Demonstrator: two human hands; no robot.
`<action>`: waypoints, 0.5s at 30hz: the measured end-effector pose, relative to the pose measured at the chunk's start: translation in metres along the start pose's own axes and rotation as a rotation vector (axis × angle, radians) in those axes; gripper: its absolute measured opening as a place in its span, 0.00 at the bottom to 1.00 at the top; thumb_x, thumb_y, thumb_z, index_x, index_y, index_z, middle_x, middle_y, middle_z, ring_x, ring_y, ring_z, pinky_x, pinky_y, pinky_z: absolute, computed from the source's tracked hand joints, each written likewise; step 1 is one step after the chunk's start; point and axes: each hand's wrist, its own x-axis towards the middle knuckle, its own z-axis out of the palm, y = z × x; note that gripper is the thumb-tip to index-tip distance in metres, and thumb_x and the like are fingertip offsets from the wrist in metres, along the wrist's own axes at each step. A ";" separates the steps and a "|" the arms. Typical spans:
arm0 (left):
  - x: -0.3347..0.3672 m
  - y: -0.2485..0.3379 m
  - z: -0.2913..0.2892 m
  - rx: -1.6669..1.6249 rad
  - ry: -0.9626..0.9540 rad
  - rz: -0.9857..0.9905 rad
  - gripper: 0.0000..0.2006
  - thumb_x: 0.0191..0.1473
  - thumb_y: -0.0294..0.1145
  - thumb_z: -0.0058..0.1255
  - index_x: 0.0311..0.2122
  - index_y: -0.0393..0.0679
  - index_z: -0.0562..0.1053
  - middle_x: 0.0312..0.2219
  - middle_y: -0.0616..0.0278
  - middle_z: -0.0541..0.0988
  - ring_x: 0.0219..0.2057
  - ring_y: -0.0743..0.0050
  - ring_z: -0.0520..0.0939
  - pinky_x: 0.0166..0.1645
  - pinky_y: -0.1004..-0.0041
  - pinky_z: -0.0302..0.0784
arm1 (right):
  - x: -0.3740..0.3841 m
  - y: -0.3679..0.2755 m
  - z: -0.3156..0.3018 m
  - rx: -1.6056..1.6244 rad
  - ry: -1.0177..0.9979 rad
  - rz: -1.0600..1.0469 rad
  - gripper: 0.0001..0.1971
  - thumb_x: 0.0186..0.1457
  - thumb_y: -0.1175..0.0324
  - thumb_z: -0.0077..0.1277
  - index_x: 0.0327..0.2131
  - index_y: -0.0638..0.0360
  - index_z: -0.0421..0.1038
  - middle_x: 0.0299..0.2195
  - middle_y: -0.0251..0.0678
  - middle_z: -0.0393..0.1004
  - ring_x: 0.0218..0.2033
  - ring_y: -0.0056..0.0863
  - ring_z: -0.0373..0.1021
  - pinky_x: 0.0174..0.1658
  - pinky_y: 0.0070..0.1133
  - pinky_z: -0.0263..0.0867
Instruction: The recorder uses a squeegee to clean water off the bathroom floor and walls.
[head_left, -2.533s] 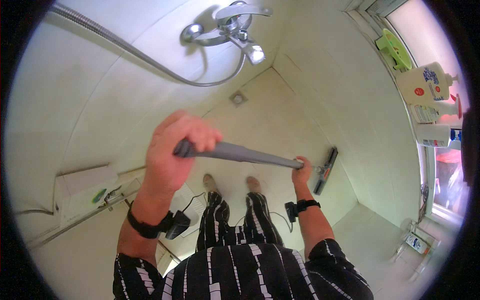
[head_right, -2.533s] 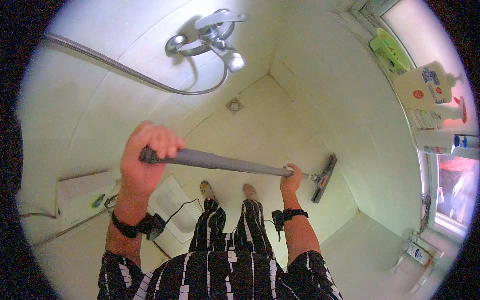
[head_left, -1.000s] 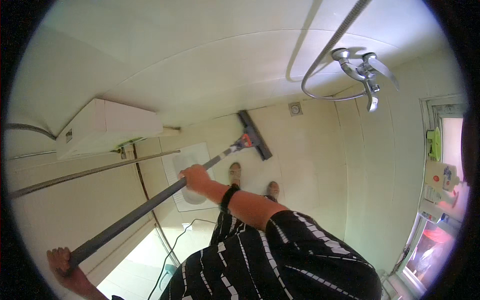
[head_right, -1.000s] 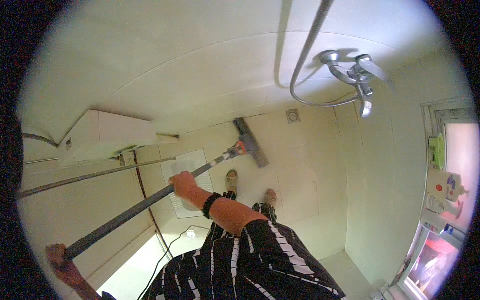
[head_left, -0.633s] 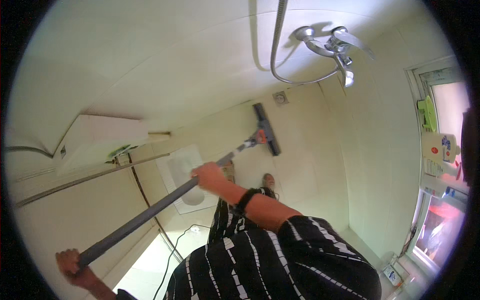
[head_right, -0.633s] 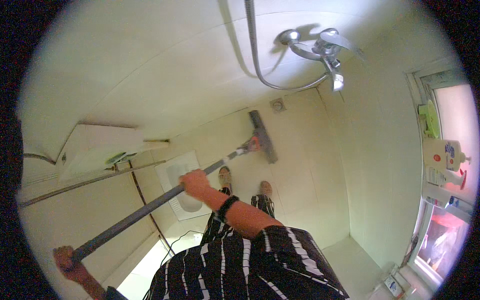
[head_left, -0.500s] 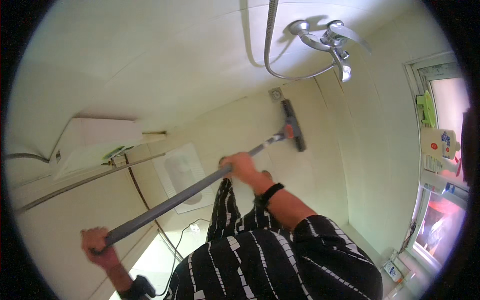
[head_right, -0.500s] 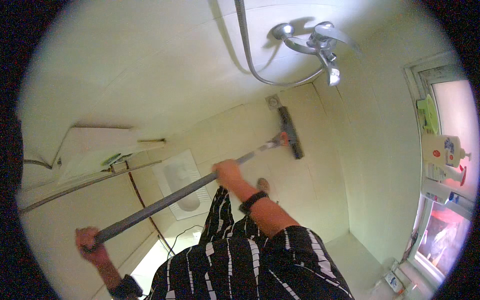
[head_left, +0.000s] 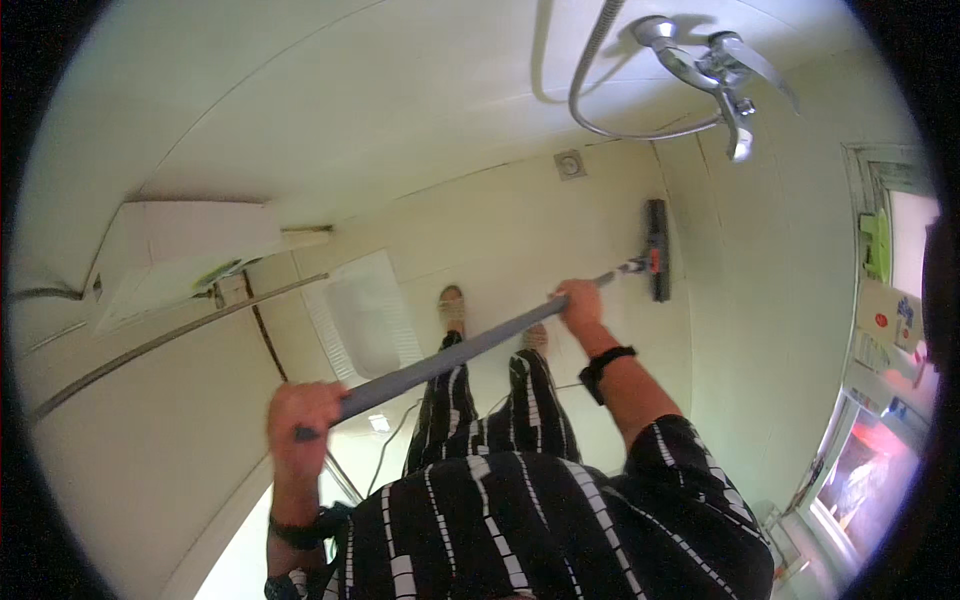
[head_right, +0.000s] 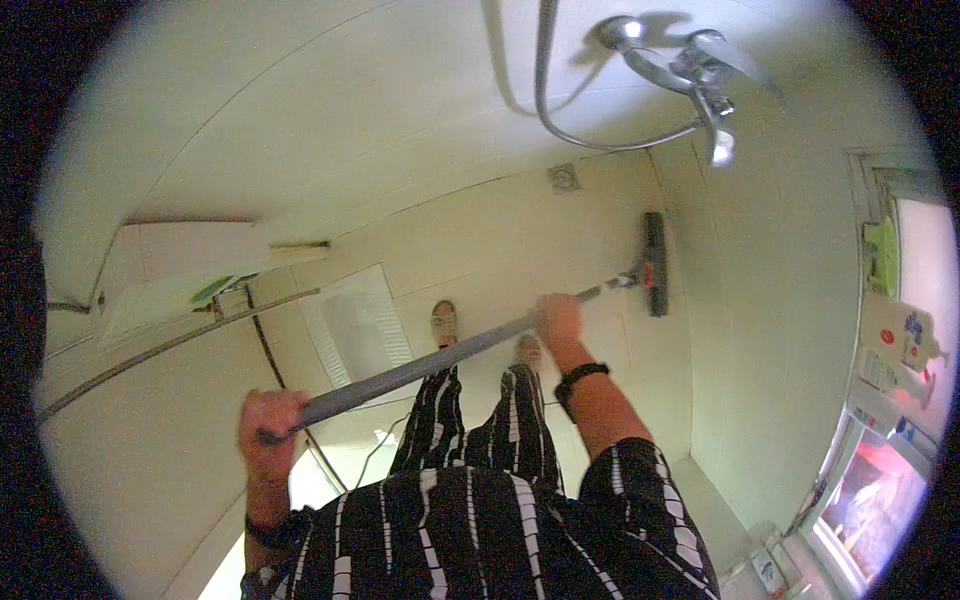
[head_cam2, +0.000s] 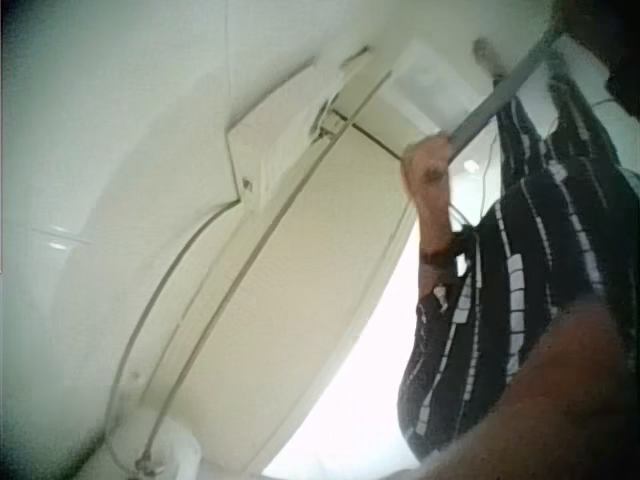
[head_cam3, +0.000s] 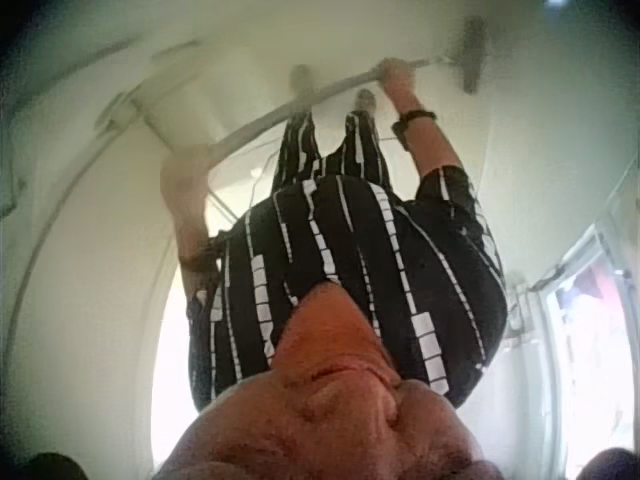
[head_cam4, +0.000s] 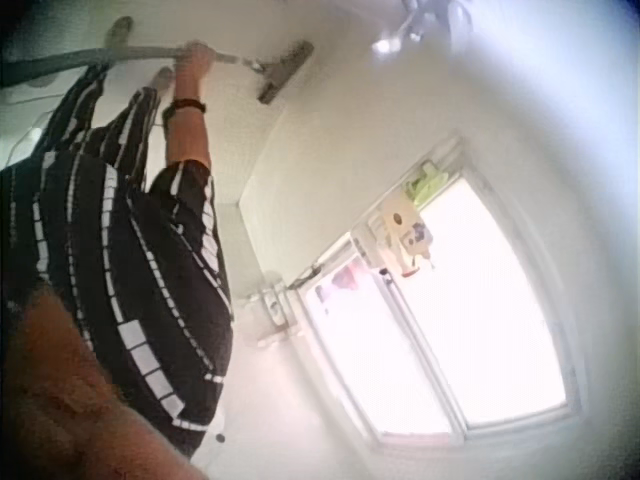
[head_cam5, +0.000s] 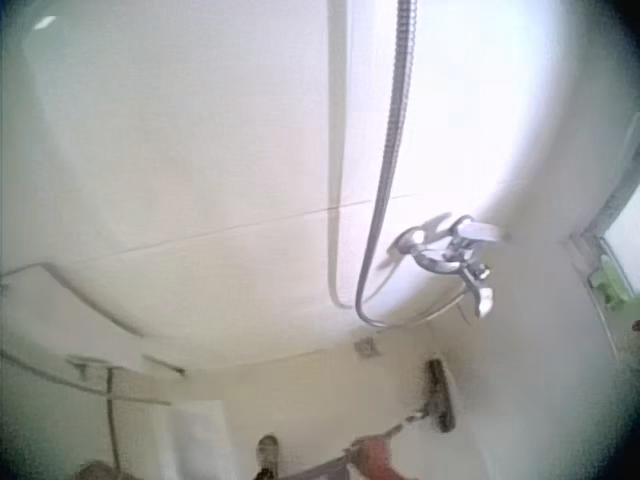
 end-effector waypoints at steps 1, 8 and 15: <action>-0.005 0.013 -0.010 -0.029 0.042 0.037 0.11 0.52 0.31 0.38 0.18 0.48 0.59 0.12 0.68 0.61 0.19 0.72 0.63 0.42 0.62 0.62 | 0.002 -0.024 0.000 -0.049 -0.126 0.021 0.08 0.33 0.75 0.58 0.23 0.53 0.72 0.25 0.39 0.71 0.31 0.39 0.67 0.37 0.29 0.63; -0.087 0.174 -0.101 -0.020 0.177 0.271 0.14 0.53 0.31 0.36 0.18 0.48 0.51 0.15 0.71 0.51 0.18 0.80 0.55 0.30 0.75 0.55 | -0.012 -0.216 0.001 0.336 -0.140 -0.295 0.12 0.34 0.74 0.51 0.26 0.42 0.74 0.26 0.33 0.73 0.33 0.35 0.67 0.39 0.28 0.62; -0.181 0.249 -0.144 0.426 0.409 0.593 0.14 0.54 0.32 0.37 0.42 0.35 0.65 0.33 0.56 0.71 0.39 0.66 0.71 0.52 0.64 0.61 | -0.023 -0.271 -0.034 0.561 -0.084 -0.569 0.09 0.36 0.73 0.50 0.26 0.49 0.70 0.22 0.37 0.71 0.27 0.40 0.68 0.33 0.32 0.62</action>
